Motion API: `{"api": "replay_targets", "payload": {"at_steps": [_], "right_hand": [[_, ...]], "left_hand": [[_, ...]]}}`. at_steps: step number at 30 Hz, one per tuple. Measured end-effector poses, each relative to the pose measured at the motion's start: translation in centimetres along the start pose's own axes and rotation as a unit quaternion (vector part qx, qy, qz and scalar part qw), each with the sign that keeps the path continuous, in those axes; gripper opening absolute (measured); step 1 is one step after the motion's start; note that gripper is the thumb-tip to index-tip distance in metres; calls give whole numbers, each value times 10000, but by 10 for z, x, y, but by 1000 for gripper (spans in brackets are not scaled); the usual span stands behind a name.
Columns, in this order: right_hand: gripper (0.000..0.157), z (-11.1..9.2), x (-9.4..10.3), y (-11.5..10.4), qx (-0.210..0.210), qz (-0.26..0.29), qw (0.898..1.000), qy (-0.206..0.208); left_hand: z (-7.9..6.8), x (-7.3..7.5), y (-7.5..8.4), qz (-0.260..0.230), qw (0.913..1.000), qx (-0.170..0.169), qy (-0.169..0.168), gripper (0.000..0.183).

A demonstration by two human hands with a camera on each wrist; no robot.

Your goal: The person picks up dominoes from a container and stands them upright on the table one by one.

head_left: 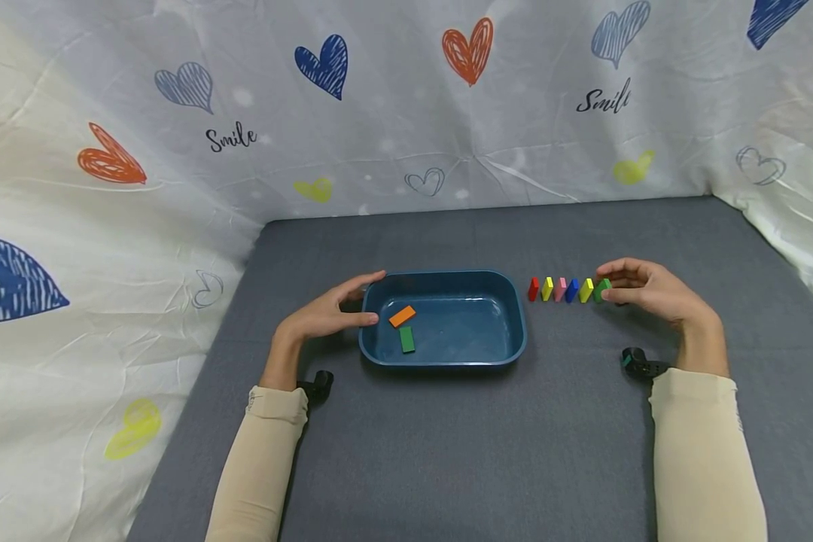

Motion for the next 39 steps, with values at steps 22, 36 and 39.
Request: {"api": "replay_targets", "payload": {"at_steps": [22,36,39], "right_hand": [[33,-21,22,-54,2192,2715,9288,1248],[33,0,-37,-126,2052,966,9729,443],[35,11,-62,-137,1888,547,9805,-15]], "left_hand": [[-4,0,0,40,10000,28,42,80],[-3,-1,0,35,9999,82,52,78],[-2,-1,2,30,10000,46,27,79]]}}
Point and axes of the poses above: each hand's wrist, its own z-axis towards the middle knuckle, its own x-axis out of the back of the hand, y = z × x, the point moved 3 cm from there along z, towards the middle knuckle, and after that the axes turned 5 degrees about -y, right-handed, at the moved point
